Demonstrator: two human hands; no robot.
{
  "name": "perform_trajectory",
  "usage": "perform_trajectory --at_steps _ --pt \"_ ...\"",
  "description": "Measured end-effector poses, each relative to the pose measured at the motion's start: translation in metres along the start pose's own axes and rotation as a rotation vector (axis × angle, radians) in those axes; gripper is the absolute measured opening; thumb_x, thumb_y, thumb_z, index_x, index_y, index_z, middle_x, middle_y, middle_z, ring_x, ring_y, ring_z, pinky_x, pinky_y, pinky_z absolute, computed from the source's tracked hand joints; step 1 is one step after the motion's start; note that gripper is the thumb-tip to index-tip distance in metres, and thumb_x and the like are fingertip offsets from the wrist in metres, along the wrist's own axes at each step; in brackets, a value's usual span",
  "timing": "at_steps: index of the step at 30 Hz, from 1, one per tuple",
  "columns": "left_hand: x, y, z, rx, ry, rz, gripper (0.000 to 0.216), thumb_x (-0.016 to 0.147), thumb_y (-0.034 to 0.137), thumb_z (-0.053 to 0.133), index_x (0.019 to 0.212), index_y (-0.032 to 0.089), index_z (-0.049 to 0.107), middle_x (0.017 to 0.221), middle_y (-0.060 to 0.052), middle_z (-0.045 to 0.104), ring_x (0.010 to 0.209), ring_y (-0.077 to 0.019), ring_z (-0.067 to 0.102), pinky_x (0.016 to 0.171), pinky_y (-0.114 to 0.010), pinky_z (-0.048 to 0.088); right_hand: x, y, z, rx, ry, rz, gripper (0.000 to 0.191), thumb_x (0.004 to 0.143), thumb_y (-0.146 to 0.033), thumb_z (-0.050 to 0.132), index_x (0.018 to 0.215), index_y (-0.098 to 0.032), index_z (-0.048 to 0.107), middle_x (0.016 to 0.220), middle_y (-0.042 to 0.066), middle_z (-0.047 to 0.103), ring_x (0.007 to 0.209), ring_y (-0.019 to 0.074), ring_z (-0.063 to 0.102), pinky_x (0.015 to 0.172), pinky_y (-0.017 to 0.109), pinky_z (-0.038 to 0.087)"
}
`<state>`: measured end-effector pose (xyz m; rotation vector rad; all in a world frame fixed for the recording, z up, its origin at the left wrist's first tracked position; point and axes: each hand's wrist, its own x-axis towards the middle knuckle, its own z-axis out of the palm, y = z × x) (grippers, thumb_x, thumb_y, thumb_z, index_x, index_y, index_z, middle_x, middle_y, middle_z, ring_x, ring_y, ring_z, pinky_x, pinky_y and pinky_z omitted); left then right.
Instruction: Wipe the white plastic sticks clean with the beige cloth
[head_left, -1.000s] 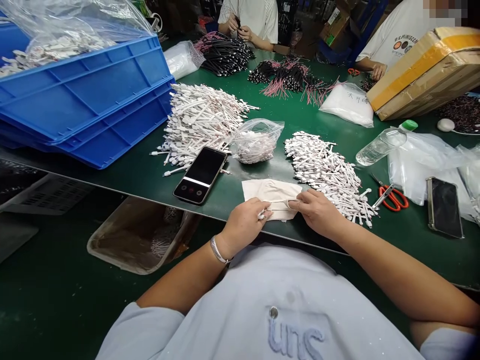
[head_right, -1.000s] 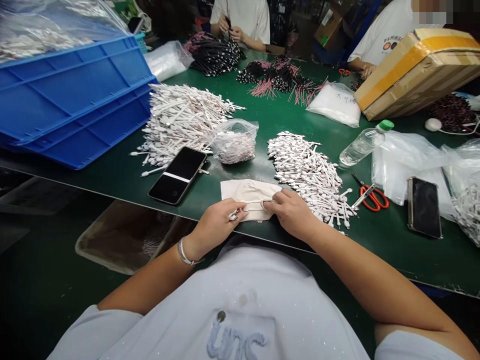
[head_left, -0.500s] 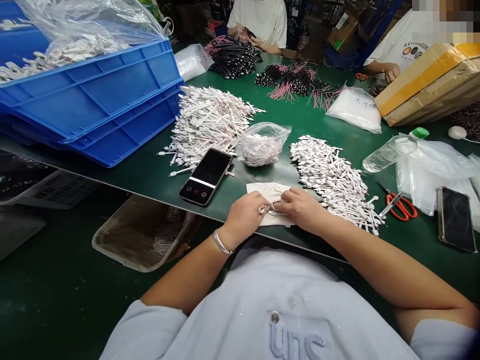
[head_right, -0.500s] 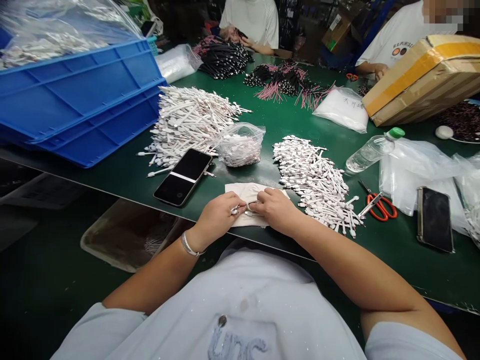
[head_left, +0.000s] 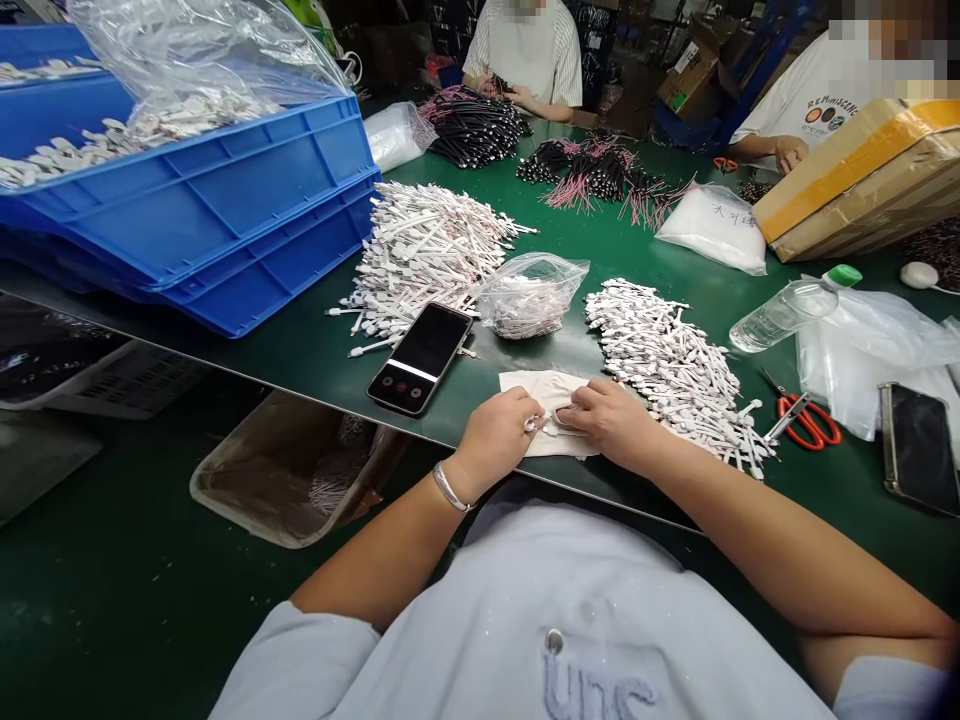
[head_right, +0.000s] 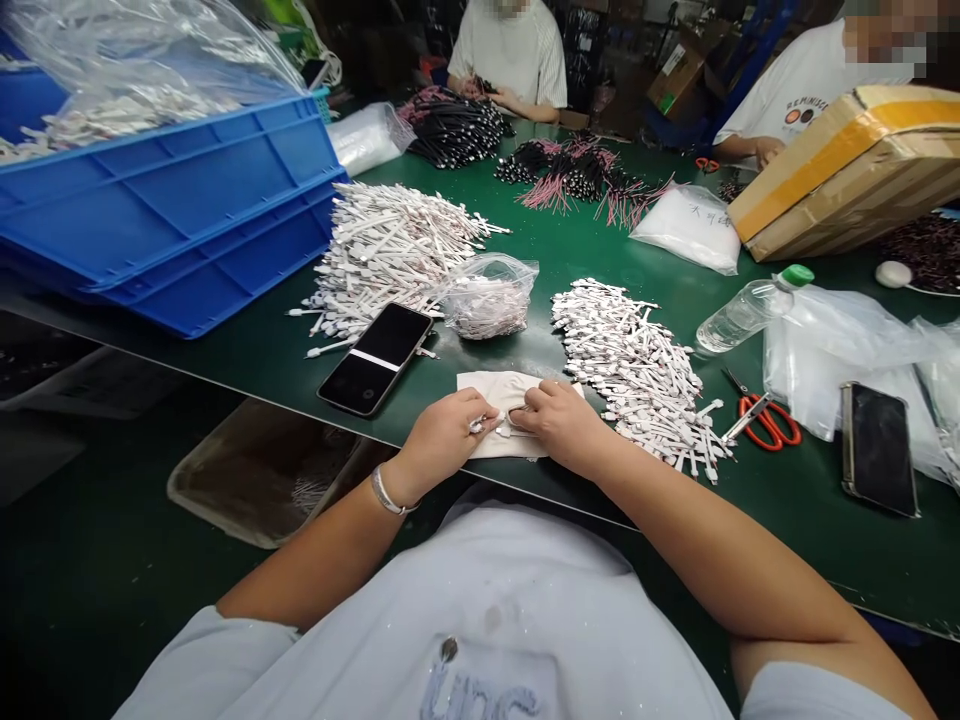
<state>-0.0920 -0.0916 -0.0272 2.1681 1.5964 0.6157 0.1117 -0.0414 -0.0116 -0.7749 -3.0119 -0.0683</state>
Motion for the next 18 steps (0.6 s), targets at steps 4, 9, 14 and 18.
perform_trajectory --at_steps 4,9,14,18 --pt "0.000 0.000 0.000 -0.010 -0.004 -0.005 0.017 0.088 0.027 0.053 0.083 0.018 0.067 0.086 -0.003 0.062 0.078 -0.0136 0.056 0.069 -0.024 0.042 -0.004 0.003 0.004 0.015 0.022 -0.003 0.029 0.082 -0.003 0.062 0.104 -0.022 0.068 0.084 0.005 0.049 0.078 0.0194 0.039 0.067 0.030 0.025" --pt "-0.001 0.002 -0.001 -0.029 0.002 -0.021 0.017 0.087 0.026 0.053 0.083 0.018 0.067 0.085 -0.002 0.061 0.077 -0.0133 0.056 0.068 -0.023 0.042 -0.012 0.007 0.003 0.023 0.023 0.047 0.027 0.083 -0.004 0.064 0.103 -0.021 0.069 0.083 0.005 0.049 0.078 0.0196 0.038 0.067 0.029 0.025" --pt "-0.001 0.001 0.001 -0.009 0.014 -0.018 0.017 0.088 0.026 0.053 0.085 0.018 0.068 0.085 -0.002 0.062 0.078 -0.0135 0.057 0.069 -0.023 0.043 -0.012 0.002 0.001 0.016 0.022 0.065 0.023 0.085 -0.005 0.064 0.101 -0.021 0.069 0.082 0.005 0.048 0.077 0.0200 0.037 0.067 0.030 0.024" --pt "-0.002 0.004 0.006 0.009 0.038 -0.015 0.015 0.087 0.025 0.053 0.089 0.019 0.067 0.087 -0.003 0.062 0.081 -0.0146 0.058 0.073 -0.025 0.045 -0.012 0.000 0.001 0.002 0.013 0.072 0.021 0.084 -0.006 0.065 0.100 -0.020 0.069 0.082 0.005 0.048 0.077 0.0204 0.038 0.067 0.030 0.024"
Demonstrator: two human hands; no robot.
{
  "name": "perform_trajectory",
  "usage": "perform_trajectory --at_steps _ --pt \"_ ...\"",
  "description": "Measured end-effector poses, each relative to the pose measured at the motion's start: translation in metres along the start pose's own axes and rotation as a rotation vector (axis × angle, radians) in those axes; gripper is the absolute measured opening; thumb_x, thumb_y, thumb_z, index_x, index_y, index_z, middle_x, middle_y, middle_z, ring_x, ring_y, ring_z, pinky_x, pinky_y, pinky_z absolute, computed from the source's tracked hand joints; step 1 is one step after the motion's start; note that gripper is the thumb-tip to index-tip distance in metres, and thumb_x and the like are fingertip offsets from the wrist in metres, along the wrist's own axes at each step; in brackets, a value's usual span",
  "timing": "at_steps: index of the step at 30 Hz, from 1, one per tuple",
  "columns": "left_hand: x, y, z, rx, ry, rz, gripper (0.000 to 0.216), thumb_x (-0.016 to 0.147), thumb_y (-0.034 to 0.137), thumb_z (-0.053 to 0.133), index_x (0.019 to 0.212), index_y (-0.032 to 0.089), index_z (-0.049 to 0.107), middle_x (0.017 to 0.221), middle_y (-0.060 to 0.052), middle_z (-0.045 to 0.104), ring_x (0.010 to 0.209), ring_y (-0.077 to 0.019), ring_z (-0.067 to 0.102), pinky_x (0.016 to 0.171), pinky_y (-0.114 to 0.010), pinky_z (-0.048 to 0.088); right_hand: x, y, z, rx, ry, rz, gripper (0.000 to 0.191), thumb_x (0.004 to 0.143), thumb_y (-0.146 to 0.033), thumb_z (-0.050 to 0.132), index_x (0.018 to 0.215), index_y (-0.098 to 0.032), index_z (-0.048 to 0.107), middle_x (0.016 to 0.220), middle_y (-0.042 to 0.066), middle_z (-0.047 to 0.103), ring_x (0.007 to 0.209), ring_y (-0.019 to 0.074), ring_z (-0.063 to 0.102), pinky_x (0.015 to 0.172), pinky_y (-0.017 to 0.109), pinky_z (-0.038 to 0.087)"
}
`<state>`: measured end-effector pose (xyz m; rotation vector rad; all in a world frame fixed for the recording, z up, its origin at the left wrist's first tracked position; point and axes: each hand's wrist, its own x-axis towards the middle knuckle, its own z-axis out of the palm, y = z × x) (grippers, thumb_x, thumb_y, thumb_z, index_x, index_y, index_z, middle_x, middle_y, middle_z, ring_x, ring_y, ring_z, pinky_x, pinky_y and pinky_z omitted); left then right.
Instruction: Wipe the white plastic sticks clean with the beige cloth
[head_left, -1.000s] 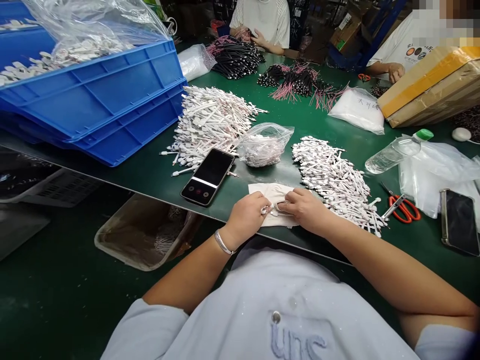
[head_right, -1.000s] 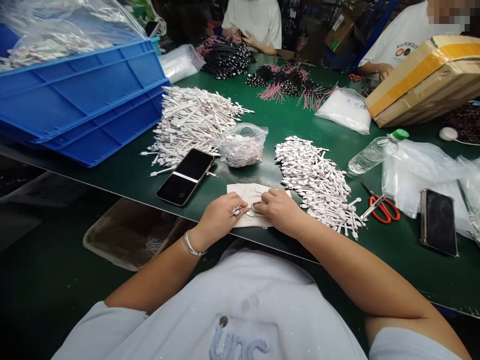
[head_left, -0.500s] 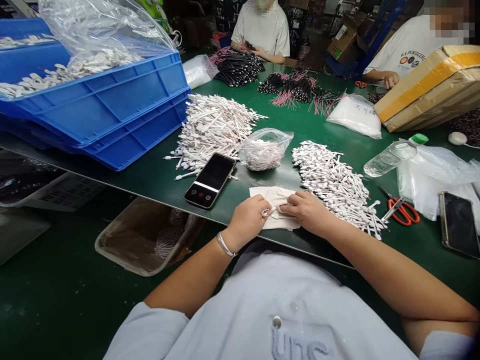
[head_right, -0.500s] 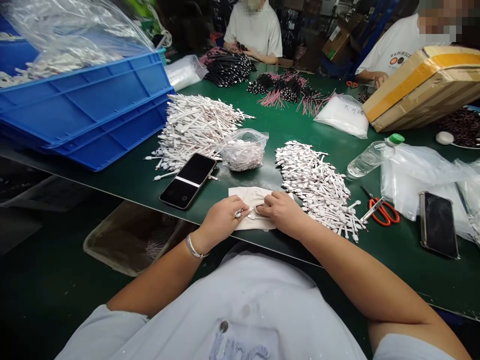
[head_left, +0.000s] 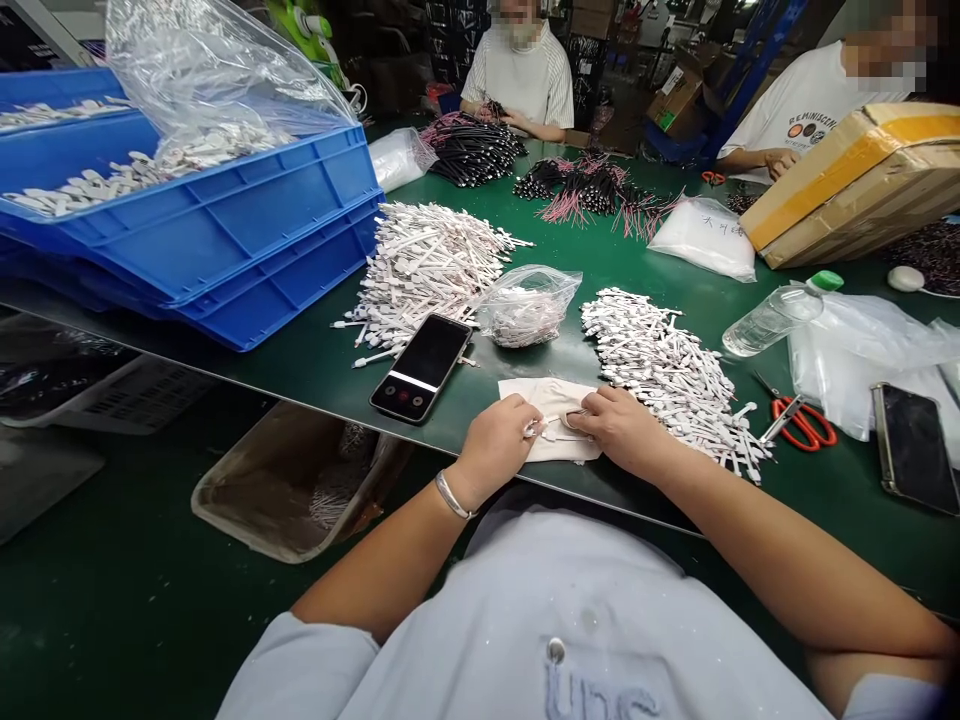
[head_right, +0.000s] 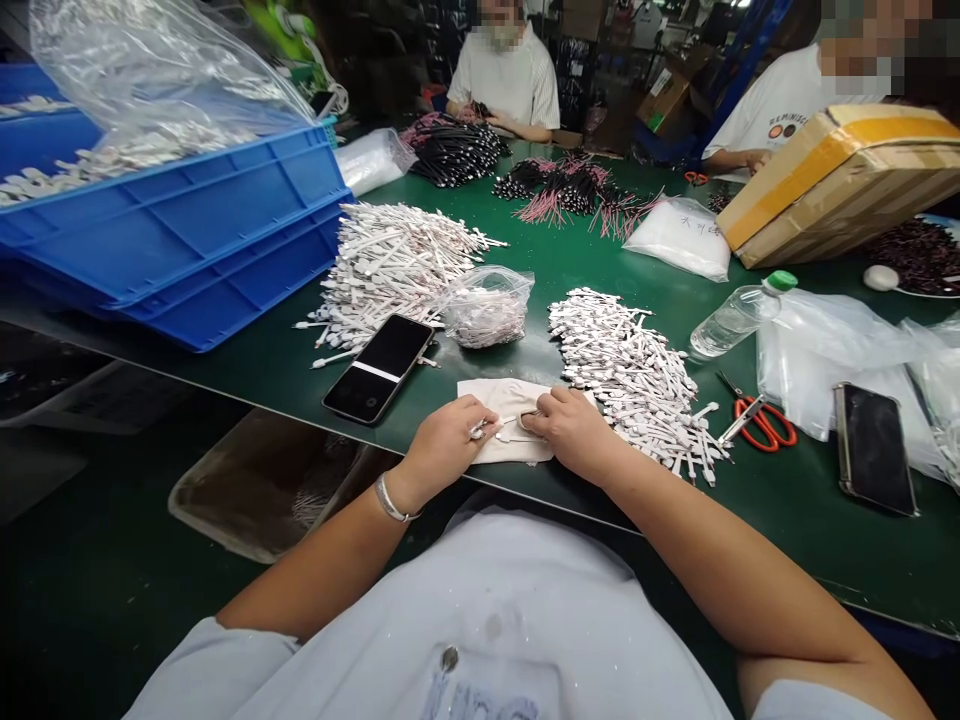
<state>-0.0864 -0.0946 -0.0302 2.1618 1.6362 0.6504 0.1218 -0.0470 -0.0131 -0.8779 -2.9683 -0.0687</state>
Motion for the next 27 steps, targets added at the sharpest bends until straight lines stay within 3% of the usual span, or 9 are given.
perform_trajectory --at_steps 3,5,7,9,11,14,20,27 --pt "-0.009 -0.001 -0.007 -0.022 0.083 0.005 0.019 0.088 0.027 0.052 0.101 0.019 0.064 0.091 -0.004 0.061 0.084 -0.0151 0.059 0.077 -0.026 0.047 0.000 -0.001 0.000 -0.015 -0.008 0.003 0.022 0.085 -0.006 0.064 0.101 -0.020 0.068 0.083 0.005 0.049 0.078 0.0205 0.038 0.067 0.031 0.024" --pt "-0.020 -0.009 -0.021 -0.020 0.212 -0.042 0.025 0.089 0.032 0.052 0.108 0.020 0.061 0.095 -0.005 0.060 0.088 -0.0157 0.059 0.082 -0.027 0.047 -0.001 -0.001 -0.001 -0.012 -0.022 0.008 0.025 0.084 -0.005 0.064 0.104 -0.021 0.068 0.085 0.006 0.049 0.079 0.0207 0.039 0.067 0.031 0.024" --pt "-0.034 -0.024 -0.041 0.063 0.382 -0.193 0.031 0.087 0.040 0.053 0.111 0.021 0.060 0.102 -0.007 0.058 0.096 -0.0188 0.058 0.090 -0.031 0.047 -0.001 -0.001 -0.001 -0.002 -0.039 0.013 0.028 0.083 -0.005 0.063 0.106 -0.021 0.068 0.085 0.006 0.049 0.080 0.0209 0.039 0.067 0.030 0.025" --pt "-0.048 -0.044 -0.060 0.207 0.476 -0.412 0.050 0.081 0.051 0.057 0.121 0.021 0.054 0.110 -0.011 0.054 0.104 -0.0245 0.056 0.094 -0.036 0.046 -0.001 -0.001 -0.001 0.007 -0.051 0.018 0.030 0.083 -0.004 0.062 0.108 -0.020 0.067 0.086 0.006 0.049 0.081 0.0211 0.039 0.068 0.030 0.025" --pt "-0.059 -0.062 -0.073 0.285 0.456 -0.590 0.072 0.075 0.060 0.058 0.132 0.018 0.044 0.117 -0.015 0.051 0.109 -0.0304 0.054 0.091 -0.041 0.048 -0.001 -0.001 0.000 0.009 -0.053 0.020 0.030 0.084 -0.004 0.062 0.108 -0.020 0.067 0.087 0.007 0.049 0.082 0.0215 0.040 0.068 0.030 0.025" --pt "-0.064 -0.077 -0.076 0.303 0.380 -0.703 0.095 0.070 0.069 0.056 0.141 0.012 0.030 0.124 -0.020 0.047 0.111 -0.0367 0.053 0.086 -0.045 0.049 -0.001 -0.002 -0.001 0.007 -0.052 0.023 0.030 0.084 -0.004 0.062 0.108 -0.020 0.067 0.087 0.007 0.049 0.082 0.0216 0.040 0.068 0.030 0.025" --pt "-0.055 -0.076 -0.068 0.391 0.305 -0.637 0.110 0.068 0.074 0.053 0.146 0.007 0.015 0.128 -0.024 0.046 0.109 -0.0394 0.054 0.081 -0.043 0.050 -0.001 -0.003 -0.001 0.015 -0.054 0.031 0.029 0.083 -0.005 0.066 0.107 -0.021 0.067 0.087 0.007 0.050 0.082 0.0211 0.040 0.069 0.030 0.026" --pt "-0.032 -0.057 -0.088 0.616 0.208 -0.561 0.106 0.072 0.072 0.051 0.145 0.003 0.017 0.119 -0.023 0.051 0.096 -0.0359 0.059 0.067 -0.036 0.050 0.000 -0.003 -0.002 0.027 -0.051 0.025 0.028 0.083 -0.005 0.065 0.106 -0.020 0.067 0.085 0.006 0.049 0.081 0.0209 0.040 0.068 0.030 0.025"
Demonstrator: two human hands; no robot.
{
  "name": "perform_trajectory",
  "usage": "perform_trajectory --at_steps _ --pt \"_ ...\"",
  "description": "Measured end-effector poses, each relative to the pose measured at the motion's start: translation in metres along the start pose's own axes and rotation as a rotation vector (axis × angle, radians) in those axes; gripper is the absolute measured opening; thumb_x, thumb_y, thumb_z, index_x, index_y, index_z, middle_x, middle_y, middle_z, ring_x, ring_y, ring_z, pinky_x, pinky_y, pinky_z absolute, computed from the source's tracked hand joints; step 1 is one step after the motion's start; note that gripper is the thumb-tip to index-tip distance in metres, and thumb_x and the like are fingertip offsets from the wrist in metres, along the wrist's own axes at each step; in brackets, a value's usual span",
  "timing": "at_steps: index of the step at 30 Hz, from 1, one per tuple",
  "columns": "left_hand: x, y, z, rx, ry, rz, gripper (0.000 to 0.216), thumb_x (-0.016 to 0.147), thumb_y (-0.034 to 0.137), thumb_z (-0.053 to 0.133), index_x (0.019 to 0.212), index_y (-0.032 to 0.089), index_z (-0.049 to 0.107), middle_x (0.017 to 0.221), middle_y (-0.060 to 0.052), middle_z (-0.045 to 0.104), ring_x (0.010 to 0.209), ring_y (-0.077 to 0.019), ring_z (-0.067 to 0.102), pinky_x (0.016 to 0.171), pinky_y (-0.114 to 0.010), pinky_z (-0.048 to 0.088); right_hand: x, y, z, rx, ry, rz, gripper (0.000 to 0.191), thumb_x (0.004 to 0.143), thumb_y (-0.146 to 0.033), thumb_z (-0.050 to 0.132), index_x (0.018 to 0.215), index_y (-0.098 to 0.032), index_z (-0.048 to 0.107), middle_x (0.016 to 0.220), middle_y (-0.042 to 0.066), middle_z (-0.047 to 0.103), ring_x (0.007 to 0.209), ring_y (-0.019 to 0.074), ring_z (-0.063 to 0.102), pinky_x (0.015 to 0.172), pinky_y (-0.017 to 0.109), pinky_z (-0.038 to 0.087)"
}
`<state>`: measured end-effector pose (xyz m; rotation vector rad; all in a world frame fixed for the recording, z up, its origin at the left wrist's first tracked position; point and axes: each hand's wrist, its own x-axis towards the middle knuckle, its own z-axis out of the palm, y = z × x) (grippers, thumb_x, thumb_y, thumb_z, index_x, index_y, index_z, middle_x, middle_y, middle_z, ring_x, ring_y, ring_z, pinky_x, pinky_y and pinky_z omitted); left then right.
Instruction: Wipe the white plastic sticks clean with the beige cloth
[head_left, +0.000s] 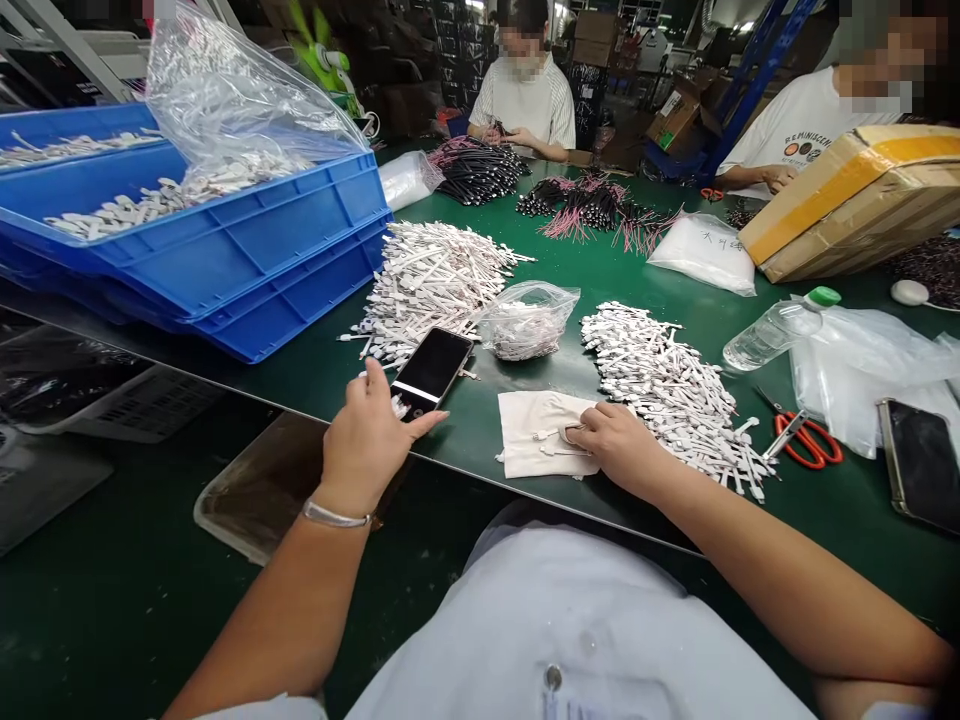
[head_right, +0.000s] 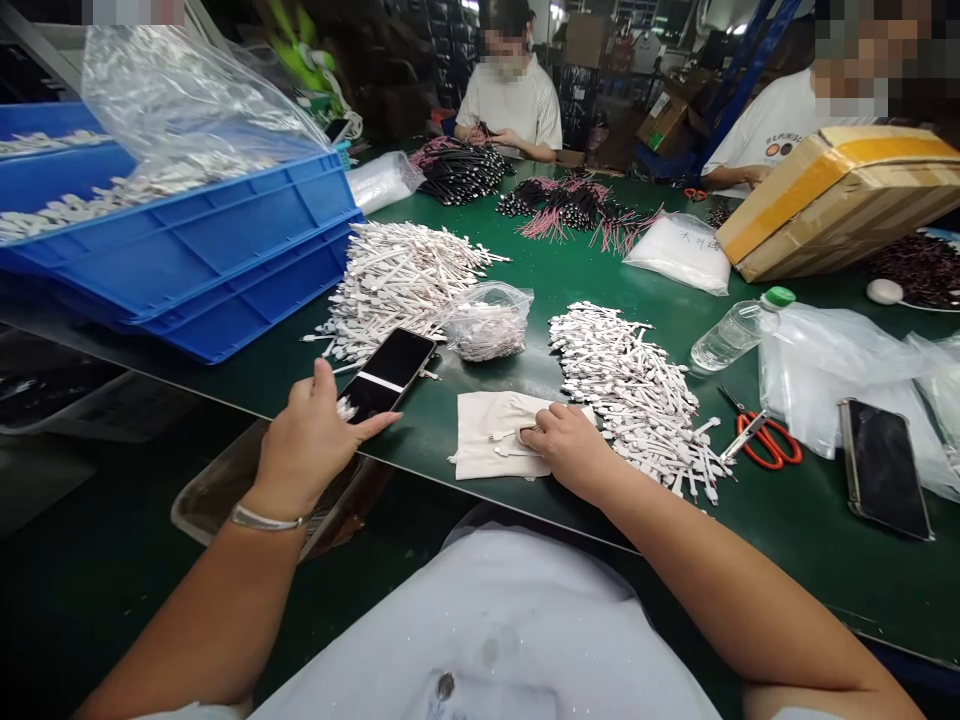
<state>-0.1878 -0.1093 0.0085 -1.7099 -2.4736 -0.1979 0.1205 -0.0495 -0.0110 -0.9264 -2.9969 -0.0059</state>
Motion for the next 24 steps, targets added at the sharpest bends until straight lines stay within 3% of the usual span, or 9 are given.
perform_trajectory --at_steps 7,13,20,24 --pt "0.040 0.027 -0.013 0.077 -0.226 0.058 0.107 0.071 0.064 0.059 0.144 -0.001 0.015 0.109 -0.025 0.059 0.094 -0.0357 0.062 0.070 -0.035 0.050 0.001 -0.002 -0.002 -0.005 -0.021 0.015 0.028 0.083 -0.005 0.065 0.106 -0.020 0.067 0.085 0.006 0.049 0.081 0.0211 0.040 0.068 0.029 0.026" --pt "0.055 0.029 -0.009 0.004 -0.292 0.028 0.102 0.068 0.063 0.060 0.142 0.006 0.020 0.111 -0.024 0.059 0.098 -0.0367 0.061 0.074 -0.038 0.050 0.002 -0.003 -0.004 -0.012 -0.039 0.028 0.029 0.083 -0.003 0.065 0.105 -0.021 0.068 0.086 0.006 0.050 0.082 0.0208 0.041 0.068 0.029 0.025" --pt "0.054 0.028 -0.011 -0.110 -0.091 -0.087 0.103 0.067 0.064 0.057 0.144 0.009 0.016 0.120 -0.026 0.054 0.103 -0.0402 0.058 0.080 -0.045 0.048 0.002 -0.004 -0.005 0.006 -0.032 0.030 0.025 0.086 -0.004 0.063 0.104 -0.020 0.068 0.086 0.007 0.050 0.083 0.0215 0.042 0.068 0.029 0.025" --pt "0.074 0.031 -0.012 -0.160 0.038 -0.163 0.104 0.067 0.064 0.057 0.144 0.007 0.016 0.119 -0.026 0.054 0.102 -0.0398 0.058 0.081 -0.045 0.048 0.002 -0.004 -0.005 0.003 -0.014 0.027 0.023 0.086 -0.005 0.062 0.102 -0.020 0.068 0.085 0.007 0.050 0.083 0.0216 0.042 0.068 0.029 0.025"
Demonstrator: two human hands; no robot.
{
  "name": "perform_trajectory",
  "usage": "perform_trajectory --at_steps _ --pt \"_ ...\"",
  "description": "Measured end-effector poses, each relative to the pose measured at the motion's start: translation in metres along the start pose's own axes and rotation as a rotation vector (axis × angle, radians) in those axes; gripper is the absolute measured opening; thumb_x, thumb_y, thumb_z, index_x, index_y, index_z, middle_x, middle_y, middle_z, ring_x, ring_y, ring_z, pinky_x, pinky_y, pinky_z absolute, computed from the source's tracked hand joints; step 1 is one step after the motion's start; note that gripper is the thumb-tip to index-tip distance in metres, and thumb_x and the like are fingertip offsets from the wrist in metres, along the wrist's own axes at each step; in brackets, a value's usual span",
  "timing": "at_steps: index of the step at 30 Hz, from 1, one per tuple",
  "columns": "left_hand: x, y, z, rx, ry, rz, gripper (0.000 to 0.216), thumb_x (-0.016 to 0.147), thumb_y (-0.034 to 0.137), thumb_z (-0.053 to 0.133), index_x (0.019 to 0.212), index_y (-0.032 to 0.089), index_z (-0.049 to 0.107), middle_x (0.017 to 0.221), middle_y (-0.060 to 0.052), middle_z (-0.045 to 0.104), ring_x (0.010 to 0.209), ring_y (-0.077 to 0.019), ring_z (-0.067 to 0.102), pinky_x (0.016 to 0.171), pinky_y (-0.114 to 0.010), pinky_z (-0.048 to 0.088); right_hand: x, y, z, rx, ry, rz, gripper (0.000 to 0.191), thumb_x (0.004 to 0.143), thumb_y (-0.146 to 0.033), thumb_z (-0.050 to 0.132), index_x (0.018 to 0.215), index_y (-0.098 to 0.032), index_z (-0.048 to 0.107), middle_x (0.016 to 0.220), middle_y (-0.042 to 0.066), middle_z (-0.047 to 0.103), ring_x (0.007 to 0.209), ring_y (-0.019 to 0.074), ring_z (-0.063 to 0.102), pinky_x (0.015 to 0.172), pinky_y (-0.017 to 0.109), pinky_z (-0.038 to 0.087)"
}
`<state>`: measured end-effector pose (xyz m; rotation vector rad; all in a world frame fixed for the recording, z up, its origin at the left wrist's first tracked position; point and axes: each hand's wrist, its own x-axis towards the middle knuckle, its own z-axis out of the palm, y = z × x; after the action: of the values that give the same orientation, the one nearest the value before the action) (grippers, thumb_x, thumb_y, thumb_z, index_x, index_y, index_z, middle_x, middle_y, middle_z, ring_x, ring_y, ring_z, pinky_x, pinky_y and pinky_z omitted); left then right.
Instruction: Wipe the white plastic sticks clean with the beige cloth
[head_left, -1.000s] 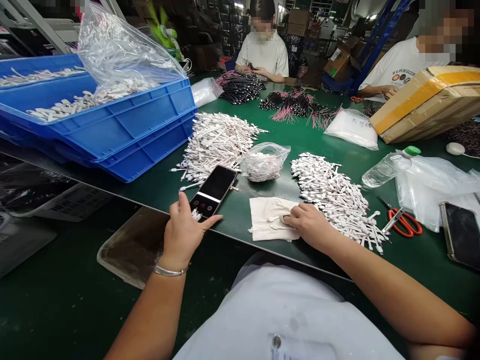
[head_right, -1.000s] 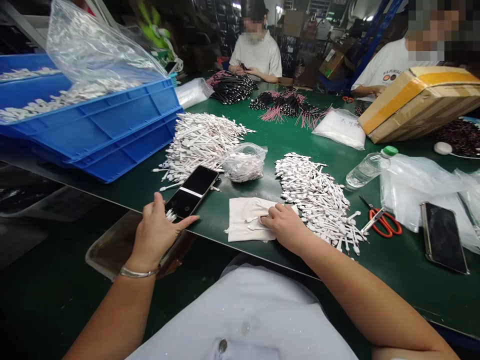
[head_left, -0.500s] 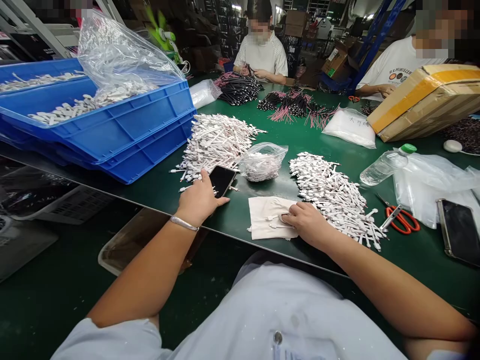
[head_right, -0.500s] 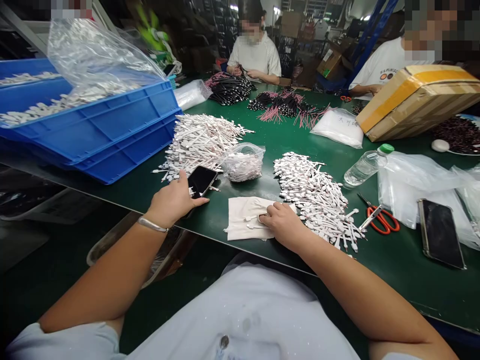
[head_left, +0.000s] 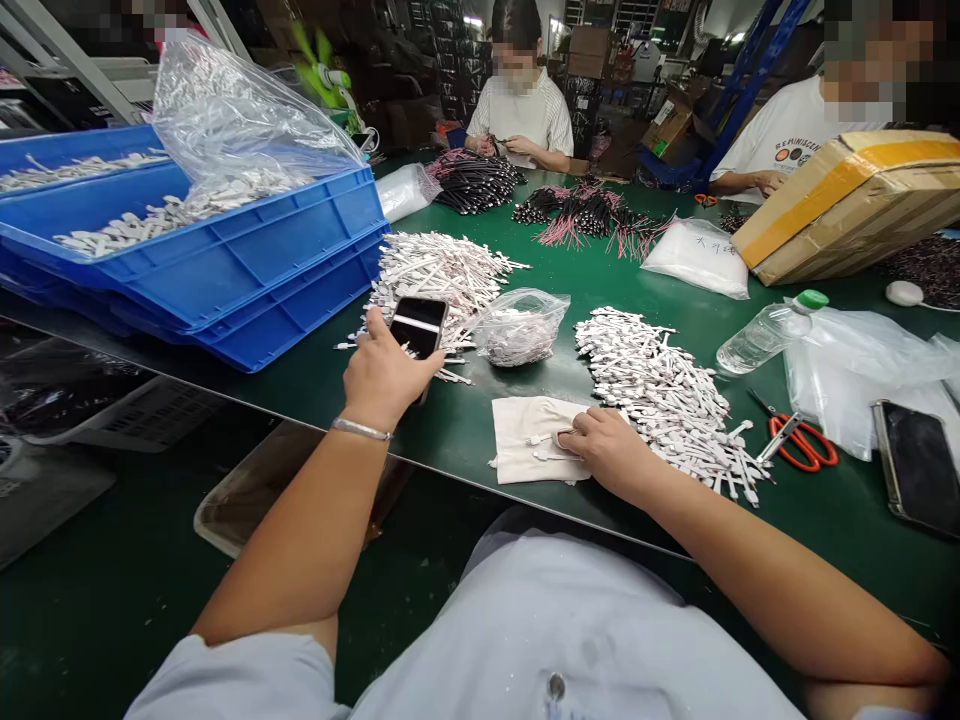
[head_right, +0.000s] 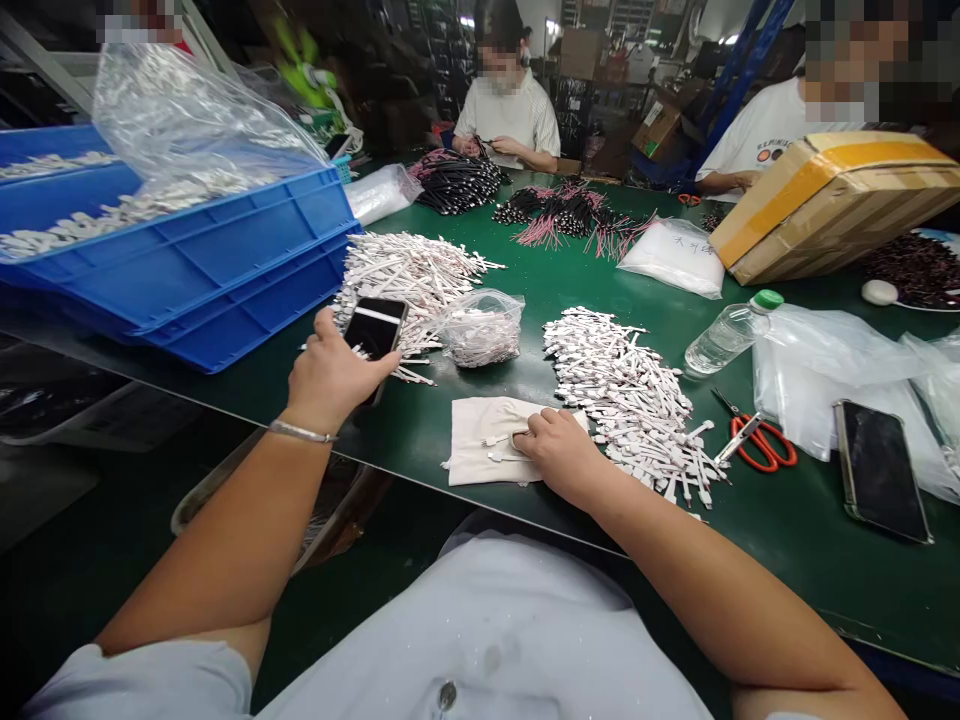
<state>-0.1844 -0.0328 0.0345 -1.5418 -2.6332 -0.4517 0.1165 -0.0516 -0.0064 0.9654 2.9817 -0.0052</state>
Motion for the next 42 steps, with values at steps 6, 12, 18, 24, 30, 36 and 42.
perform_trajectory --at_steps 6,12,18,24,30,36,42 --pt "0.038 0.018 0.018 -0.044 0.038 -0.097 0.111 0.063 0.058 0.065 0.143 0.001 0.015 0.119 -0.029 0.051 0.104 -0.0392 0.056 0.083 -0.045 0.048 -0.001 -0.001 -0.001 -0.020 -0.024 0.011 0.027 0.084 -0.003 0.062 0.104 -0.020 0.068 0.085 0.007 0.050 0.082 0.0213 0.042 0.068 0.030 0.024" --pt "0.044 0.022 0.027 -0.062 0.045 -0.132 0.120 0.063 0.060 0.067 0.145 -0.002 0.004 0.121 -0.032 0.049 0.105 -0.0396 0.056 0.083 -0.046 0.048 0.000 0.000 0.002 -0.040 -0.009 0.006 0.025 0.085 -0.006 0.063 0.105 -0.021 0.067 0.086 0.007 0.050 0.082 0.0216 0.041 0.067 0.031 0.024" --pt "0.041 0.015 0.023 -0.076 0.004 -0.117 0.125 0.063 0.065 0.065 0.146 -0.001 -0.002 0.122 -0.032 0.050 0.105 -0.0398 0.056 0.083 -0.045 0.048 0.000 -0.003 -0.001 -0.048 -0.040 0.014 0.025 0.085 -0.006 0.062 0.105 -0.020 0.067 0.086 0.008 0.050 0.082 0.0220 0.041 0.067 0.030 0.024" --pt "0.039 0.010 0.027 -0.080 0.013 -0.092 0.129 0.060 0.067 0.068 0.146 -0.001 0.000 0.125 -0.032 0.049 0.113 -0.0420 0.052 0.088 -0.047 0.047 -0.001 -0.004 -0.003 -0.050 -0.057 0.020 0.026 0.084 -0.006 0.064 0.105 -0.020 0.067 0.088 0.007 0.050 0.083 0.0219 0.041 0.067 0.031 0.024" --pt "0.040 0.008 0.023 -0.141 0.034 -0.103 0.129 0.058 0.062 0.072 0.146 -0.001 0.002 0.123 -0.033 0.049 0.111 -0.0432 0.052 0.089 -0.051 0.045 0.000 -0.004 -0.004 -0.055 -0.061 0.024 0.026 0.084 -0.005 0.064 0.105 -0.021 0.067 0.087 0.006 0.050 0.083 0.0217 0.040 0.068 0.031 0.023" --pt "-0.020 0.012 0.018 -0.420 0.177 0.234 0.049 0.079 0.036 0.061 0.122 0.014 0.053 0.109 -0.013 0.059 0.101 -0.0267 0.058 0.090 -0.038 0.046 0.001 -0.002 -0.002 -0.050 -0.052 0.019 0.026 0.085 -0.006 0.065 0.106 -0.021 0.067 0.087 0.006 0.050 0.083 0.0216 0.041 0.067 0.031 0.024" --pt "-0.104 0.034 0.045 -0.566 -0.271 0.659 0.018 0.085 0.027 0.055 0.094 0.018 0.067 0.090 -0.004 0.062 0.082 -0.0151 0.060 0.075 -0.025 0.047 -0.002 0.001 0.000 -0.058 -0.030 0.009 0.024 0.085 -0.009 0.067 0.105 -0.022 0.067 0.085 0.006 0.050 0.080 0.0214 0.040 0.067 0.031 0.023"
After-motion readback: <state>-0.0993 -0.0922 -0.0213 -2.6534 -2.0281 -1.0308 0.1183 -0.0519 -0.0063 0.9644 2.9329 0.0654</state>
